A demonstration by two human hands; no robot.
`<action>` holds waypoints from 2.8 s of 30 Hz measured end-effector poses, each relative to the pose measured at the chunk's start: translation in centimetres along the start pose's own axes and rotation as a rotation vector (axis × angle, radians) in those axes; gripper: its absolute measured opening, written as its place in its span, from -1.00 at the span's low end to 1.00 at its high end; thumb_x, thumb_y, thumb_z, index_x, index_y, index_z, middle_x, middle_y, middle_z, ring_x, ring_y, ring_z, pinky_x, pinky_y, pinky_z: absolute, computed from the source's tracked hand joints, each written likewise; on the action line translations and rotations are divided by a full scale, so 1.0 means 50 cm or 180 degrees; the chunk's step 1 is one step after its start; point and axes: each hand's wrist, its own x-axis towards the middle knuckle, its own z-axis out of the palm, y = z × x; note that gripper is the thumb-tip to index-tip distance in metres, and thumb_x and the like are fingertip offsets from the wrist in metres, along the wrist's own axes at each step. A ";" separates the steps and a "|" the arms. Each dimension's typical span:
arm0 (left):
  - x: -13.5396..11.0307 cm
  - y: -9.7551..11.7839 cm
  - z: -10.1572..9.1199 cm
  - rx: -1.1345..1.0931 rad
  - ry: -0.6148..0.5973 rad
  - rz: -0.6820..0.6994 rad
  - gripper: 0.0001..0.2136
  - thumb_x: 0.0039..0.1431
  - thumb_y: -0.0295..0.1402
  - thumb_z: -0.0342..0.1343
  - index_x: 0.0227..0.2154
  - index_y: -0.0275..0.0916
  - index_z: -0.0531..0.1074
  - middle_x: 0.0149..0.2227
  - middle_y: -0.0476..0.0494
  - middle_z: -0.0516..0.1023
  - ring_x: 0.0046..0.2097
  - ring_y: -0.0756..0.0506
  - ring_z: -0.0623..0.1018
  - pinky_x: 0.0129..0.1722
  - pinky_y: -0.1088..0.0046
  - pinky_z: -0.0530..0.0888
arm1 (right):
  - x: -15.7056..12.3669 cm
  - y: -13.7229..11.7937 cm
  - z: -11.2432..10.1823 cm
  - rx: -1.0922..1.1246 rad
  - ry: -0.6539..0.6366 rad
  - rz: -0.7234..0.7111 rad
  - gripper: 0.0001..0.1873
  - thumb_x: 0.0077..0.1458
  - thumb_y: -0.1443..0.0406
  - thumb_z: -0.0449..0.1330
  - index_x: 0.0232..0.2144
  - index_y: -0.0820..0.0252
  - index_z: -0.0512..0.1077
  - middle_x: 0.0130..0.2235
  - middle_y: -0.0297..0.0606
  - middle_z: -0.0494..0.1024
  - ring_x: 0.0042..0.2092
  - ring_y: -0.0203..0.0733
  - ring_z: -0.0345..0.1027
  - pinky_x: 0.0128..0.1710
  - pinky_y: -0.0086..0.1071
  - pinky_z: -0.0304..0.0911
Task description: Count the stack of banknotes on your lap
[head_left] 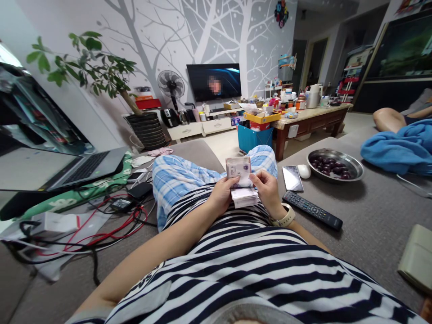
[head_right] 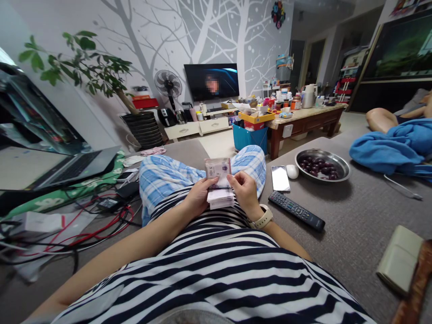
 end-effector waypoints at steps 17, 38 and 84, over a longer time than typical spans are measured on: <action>0.009 -0.007 0.001 -0.0299 0.0000 -0.0082 -0.80 0.23 -0.34 0.17 -0.25 -0.40 0.59 -0.24 -0.31 0.69 -0.16 -0.23 0.67 -0.01 0.21 0.57 | -0.001 0.007 -0.003 -0.0105 -0.0035 -0.0077 -0.65 0.17 0.09 0.24 -0.55 0.14 0.34 -0.55 -0.42 0.31 -0.47 -0.28 0.13 -0.41 -0.36 0.08; 0.015 -0.015 -0.008 -0.0333 0.0028 -0.0030 -0.84 0.15 -0.33 0.24 -0.30 -0.34 0.55 -0.32 -0.23 0.68 -0.16 -0.23 0.66 -0.09 0.24 0.59 | -0.009 -0.001 -0.004 -0.0107 -0.0283 -0.0368 -0.68 0.22 0.08 0.20 -0.47 0.14 0.44 -0.53 -0.39 0.33 -0.46 -0.26 0.16 -0.42 -0.36 0.09; -0.002 0.004 0.005 0.0082 0.0113 0.0036 -0.80 -0.04 -0.48 0.32 -0.28 -0.34 0.57 -0.33 -0.21 0.69 -0.24 -0.18 0.66 -0.02 0.24 0.55 | 0.005 0.010 -0.004 -0.0160 -0.0018 -0.0027 -0.61 0.15 0.02 0.23 -0.55 0.13 0.31 -0.55 -0.43 0.30 -0.47 -0.28 0.13 -0.44 -0.37 0.09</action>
